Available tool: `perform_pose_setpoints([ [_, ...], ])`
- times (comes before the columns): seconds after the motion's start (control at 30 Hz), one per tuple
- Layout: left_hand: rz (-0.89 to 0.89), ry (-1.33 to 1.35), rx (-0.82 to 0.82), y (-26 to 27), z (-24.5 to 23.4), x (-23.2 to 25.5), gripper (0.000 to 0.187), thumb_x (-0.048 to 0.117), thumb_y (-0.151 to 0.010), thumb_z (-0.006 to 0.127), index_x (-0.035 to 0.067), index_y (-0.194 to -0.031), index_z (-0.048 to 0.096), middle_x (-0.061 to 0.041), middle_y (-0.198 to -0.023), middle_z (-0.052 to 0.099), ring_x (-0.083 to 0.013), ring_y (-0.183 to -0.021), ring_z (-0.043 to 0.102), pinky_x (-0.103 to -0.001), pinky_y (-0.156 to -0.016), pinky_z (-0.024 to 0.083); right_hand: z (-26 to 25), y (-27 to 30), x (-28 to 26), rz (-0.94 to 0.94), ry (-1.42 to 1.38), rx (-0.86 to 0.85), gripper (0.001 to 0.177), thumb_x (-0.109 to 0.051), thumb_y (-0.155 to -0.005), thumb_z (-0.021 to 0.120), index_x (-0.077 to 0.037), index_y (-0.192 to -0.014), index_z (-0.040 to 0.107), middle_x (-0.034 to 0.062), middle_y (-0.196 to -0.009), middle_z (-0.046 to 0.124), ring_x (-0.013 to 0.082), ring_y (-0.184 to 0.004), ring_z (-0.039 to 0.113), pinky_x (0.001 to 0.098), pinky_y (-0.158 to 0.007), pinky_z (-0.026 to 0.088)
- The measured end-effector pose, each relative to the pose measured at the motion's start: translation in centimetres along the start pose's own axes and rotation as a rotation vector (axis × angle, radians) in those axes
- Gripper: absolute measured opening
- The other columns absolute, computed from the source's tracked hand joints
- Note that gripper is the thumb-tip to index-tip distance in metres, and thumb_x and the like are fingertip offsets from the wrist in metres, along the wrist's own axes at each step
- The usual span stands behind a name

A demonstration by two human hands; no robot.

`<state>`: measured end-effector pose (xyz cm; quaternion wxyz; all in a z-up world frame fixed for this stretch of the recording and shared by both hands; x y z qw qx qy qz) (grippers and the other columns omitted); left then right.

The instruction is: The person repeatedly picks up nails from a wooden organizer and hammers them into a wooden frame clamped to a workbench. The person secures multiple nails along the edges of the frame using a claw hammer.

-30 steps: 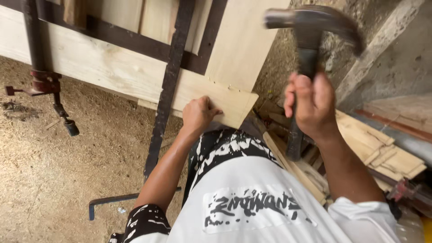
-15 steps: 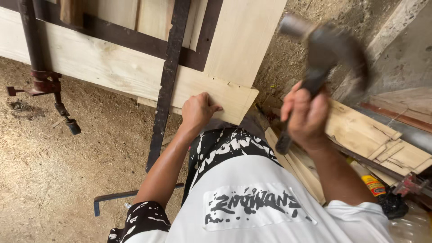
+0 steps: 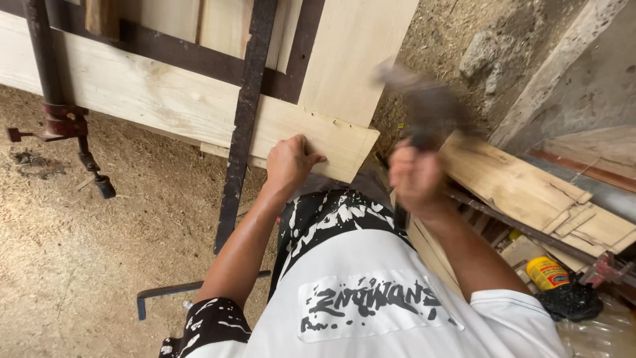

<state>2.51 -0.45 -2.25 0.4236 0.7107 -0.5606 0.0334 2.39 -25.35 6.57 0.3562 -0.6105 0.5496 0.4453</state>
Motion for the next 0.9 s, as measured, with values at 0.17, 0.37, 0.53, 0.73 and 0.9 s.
perform_pose_setpoints([
  [0.17,0.07,0.032,0.051,-0.1,0.0,0.2,0.04,0.039,-0.071,0.09,0.005,-0.075,0.069,-0.015,-0.071,0.072,-0.0322,-0.066,0.071,-0.044,-0.063,0.053,2.6,-1.4,2.9,0.081,0.365,-0.227,0.031,-0.03,-0.109,0.054,-0.003,-0.095,0.054,0.0038,-0.062,0.054,0.0283,-0.054,0.061,0.0411,-0.049,0.044],
  [0.37,-0.021,-0.037,-0.055,-0.2,1.1,-0.7,0.044,0.043,-0.075,0.088,0.005,-0.078,0.066,-0.014,-0.07,0.071,-0.0314,-0.064,0.071,-0.044,-0.062,0.054,-1.7,0.4,0.3,-0.006,-0.1,0.04,0.033,-0.033,-0.113,0.046,-0.006,-0.096,0.054,0.0052,-0.07,0.055,0.0162,-0.052,0.055,0.0345,-0.047,0.048],
  [0.53,0.08,-0.003,0.052,0.2,0.5,-0.4,0.043,0.04,-0.069,0.091,0.005,-0.076,0.068,-0.017,-0.07,0.071,-0.0363,-0.067,0.07,-0.047,-0.062,0.053,4.4,0.8,4.8,0.117,0.432,-0.32,0.031,-0.029,-0.108,0.053,0.001,-0.114,0.054,0.0002,-0.06,0.055,0.004,-0.052,0.051,0.0286,-0.046,0.043],
  [0.73,0.011,-0.002,0.012,-0.1,0.7,-0.6,0.044,0.041,-0.071,0.091,0.005,-0.076,0.068,-0.017,-0.071,0.071,-0.0363,-0.067,0.07,-0.047,-0.063,0.053,-0.6,0.1,0.4,0.005,-0.012,-0.091,0.032,-0.03,-0.115,0.045,-0.008,-0.093,0.052,0.0026,-0.069,0.058,0.0115,-0.053,0.057,0.025,-0.045,0.05],
  [0.9,0.004,0.037,-0.023,-0.3,0.2,-0.5,0.04,0.036,-0.069,0.091,0.005,-0.075,0.067,-0.017,-0.072,0.071,-0.036,-0.069,0.07,-0.047,-0.065,0.053,4.5,0.6,3.1,0.096,0.293,-0.281,0.03,-0.029,-0.109,0.051,0.0,-0.103,0.053,0.008,-0.062,0.056,0.017,-0.051,0.054,0.032,-0.045,0.047],
])
Point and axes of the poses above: each hand's wrist, its own y-axis away from the middle knuckle, its own z-axis out of the palm, x = y × z, the point moved 7 cm from there along -y, towards the middle knuckle
